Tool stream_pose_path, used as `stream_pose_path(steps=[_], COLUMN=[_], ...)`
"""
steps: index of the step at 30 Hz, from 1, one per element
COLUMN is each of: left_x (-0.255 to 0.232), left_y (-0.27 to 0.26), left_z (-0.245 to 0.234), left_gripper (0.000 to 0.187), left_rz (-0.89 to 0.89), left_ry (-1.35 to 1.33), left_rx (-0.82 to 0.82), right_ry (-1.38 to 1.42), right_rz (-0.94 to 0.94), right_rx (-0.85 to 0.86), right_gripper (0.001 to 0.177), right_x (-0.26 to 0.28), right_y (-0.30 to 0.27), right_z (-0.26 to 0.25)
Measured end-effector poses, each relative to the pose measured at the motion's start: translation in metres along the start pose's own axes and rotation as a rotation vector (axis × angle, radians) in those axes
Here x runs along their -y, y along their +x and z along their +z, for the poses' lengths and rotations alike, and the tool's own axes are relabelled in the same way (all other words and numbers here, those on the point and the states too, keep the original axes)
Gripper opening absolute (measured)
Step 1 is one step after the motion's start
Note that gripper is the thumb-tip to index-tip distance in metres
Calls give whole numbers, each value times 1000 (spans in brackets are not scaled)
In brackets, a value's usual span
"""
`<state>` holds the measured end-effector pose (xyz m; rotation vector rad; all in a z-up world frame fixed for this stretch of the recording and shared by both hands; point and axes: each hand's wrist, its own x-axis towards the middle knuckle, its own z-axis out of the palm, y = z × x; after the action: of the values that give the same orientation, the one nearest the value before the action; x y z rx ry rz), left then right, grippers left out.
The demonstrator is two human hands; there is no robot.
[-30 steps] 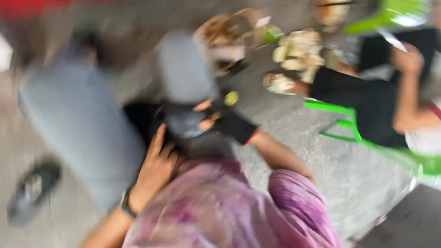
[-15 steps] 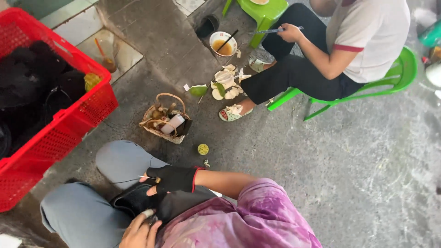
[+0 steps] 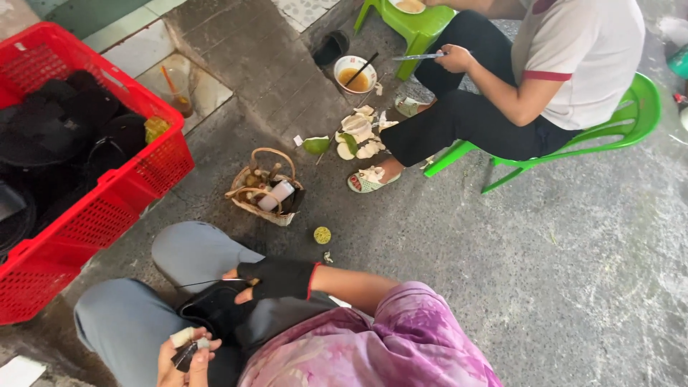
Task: Hand-sewing the sole of a black sandal using a hook needle and thread while sitting on a stool.
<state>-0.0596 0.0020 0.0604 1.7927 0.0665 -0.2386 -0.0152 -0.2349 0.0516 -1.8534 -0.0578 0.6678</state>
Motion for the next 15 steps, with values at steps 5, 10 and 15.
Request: stream_pose_path(steps=[5, 10, 15], left_x=[-14, 2, 17], left_y=[-2, 6, 9], left_z=[3, 25, 11], left_gripper=[41, 26, 44], left_rz=[145, 602, 632], left_ry=[28, 116, 35], left_rx=[-34, 286, 590], right_ry=[-46, 10, -6], right_rz=[-331, -566, -621], right_rx=[-163, 3, 2], right_gripper=[14, 13, 15], right_x=[-1, 54, 73], right_y=[-16, -54, -63], right_z=[-13, -5, 14])
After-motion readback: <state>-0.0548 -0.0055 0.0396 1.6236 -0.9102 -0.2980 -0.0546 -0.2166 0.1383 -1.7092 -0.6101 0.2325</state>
